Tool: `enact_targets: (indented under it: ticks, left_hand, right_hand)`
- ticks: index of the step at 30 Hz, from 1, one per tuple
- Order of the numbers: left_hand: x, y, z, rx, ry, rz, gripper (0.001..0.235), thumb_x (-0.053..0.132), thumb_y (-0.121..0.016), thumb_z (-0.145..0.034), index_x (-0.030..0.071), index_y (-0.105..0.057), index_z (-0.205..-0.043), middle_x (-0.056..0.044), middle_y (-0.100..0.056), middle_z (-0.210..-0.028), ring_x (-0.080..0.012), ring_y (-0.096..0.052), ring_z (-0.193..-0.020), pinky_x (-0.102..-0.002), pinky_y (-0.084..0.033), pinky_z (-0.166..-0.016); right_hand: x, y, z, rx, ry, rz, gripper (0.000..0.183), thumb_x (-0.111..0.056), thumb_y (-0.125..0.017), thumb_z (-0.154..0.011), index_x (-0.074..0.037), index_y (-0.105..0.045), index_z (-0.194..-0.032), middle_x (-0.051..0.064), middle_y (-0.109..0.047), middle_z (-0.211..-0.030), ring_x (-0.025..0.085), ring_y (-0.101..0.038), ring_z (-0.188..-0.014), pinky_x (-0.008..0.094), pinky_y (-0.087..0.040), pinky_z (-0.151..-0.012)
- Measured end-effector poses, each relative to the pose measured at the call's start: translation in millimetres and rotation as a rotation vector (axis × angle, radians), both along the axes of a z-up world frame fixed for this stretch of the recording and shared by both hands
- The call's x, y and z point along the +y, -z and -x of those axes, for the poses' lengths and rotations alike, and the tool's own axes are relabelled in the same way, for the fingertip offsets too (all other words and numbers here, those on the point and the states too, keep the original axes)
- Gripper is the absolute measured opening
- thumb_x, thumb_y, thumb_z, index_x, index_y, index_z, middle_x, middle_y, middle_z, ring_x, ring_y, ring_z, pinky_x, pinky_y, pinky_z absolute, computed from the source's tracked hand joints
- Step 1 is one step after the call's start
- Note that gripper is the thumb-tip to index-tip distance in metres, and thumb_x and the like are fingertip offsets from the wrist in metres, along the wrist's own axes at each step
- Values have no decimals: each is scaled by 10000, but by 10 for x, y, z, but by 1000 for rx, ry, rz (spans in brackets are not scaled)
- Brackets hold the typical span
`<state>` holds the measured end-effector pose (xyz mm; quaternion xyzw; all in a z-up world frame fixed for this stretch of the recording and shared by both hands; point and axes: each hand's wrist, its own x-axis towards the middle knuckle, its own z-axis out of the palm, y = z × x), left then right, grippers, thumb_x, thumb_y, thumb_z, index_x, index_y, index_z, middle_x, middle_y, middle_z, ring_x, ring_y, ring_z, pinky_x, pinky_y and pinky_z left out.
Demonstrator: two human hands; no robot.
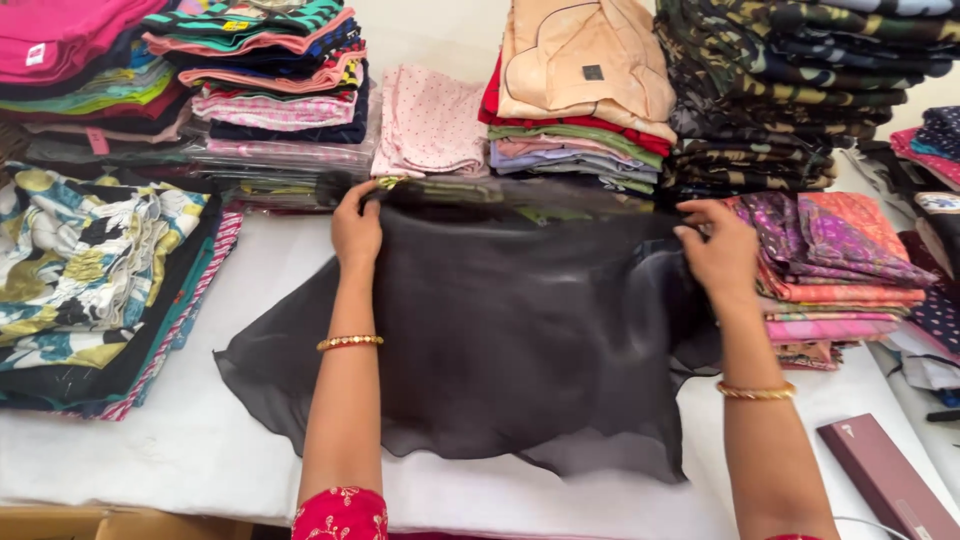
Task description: The person folds a black piece of fabric and a purple patterned scarf on a white table. They smooth out the items, fold them into neat rectangles, and place them onto existing stacks of folded clothes.
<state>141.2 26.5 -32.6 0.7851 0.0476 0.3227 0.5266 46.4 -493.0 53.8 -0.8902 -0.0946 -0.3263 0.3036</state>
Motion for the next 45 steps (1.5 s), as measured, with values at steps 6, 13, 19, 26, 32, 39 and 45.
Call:
enact_targets:
  ticks: [6,13,19,26,32,39,45]
  left_hand:
    - [543,204,219,478,-364,-250,814,341,-785,-870,249,-369,-1565,-149,-537,-1479,-354,-449,-1390,-670,-274,-1101]
    - [1184,254,647,639,-506,-187,1071,380,-804,-823,206,-139,-1643,-160,-389,-1599,-396,-146,-1540,-778,-66,-1148]
    - [515,149,1104,524,-107,-552,885,561,-811,-792,353,-385,-1540,-168,-66,-1712,-444,76,-1561,-843,-35,-1094]
    - [-467,-273,1904,447,797,-728,920,451,-882,-625,366,-518,-1465,-54,-363,-1582,-281,-206,-1502,-639,-117,-1169]
    - [-11,-387,1861,238,419,-947,104,204,-777,-765,201,-757,-868,67,-754,-916,-174,-658,-1013,-561,-294,-1116]
    - [38,-791,2082,314,-84,-1180,391,172,-734,-773,244,-754,-1156,-24,-716,-1150,-238,-616,-1145,-606,-350,-1052]
    - [-1314,-1102,2352,271,840,-782,585,250,-815,-755,171,-651,-1311,-82,-665,-1150,-311,-648,-1059,-431,-524,-885]
  right_hand:
    - [351,59,34,56,-73,-56,557,-12,-765,-802,-99,-637,-1337,105,-661,-1166,233,-698,-918,353,-553,-783]
    - [401,21,466,167,-141,55,509,-101,-790,-813,-111,-646,-1302,95,-693,-1109,257,-672,-1046,385,-546,-851]
    - [134,340,682,209,-114,165,429,-171,-797,-824,-129,-689,-1237,88,-717,-1123,315,-658,-1101,423,-521,-944]
    - [322,118,882,410,34,238,596,-275,-816,-785,-161,-617,-1335,115,-667,-1202,358,-631,-1098,463,-521,-905]
    - [238,109,899,547,123,318,702,-325,-829,-757,-193,-557,-1390,126,-678,-1207,383,-653,-1060,491,-536,-857]
    - [250,68,891,558,165,285,501,-315,-810,-806,-261,-673,-1285,176,-748,-1009,413,-701,-950,507,-565,-800]
    - [503,90,992,221,-89,178,431,-199,-771,-827,-190,-692,-1250,159,-766,-1094,373,-725,-958,451,-576,-809]
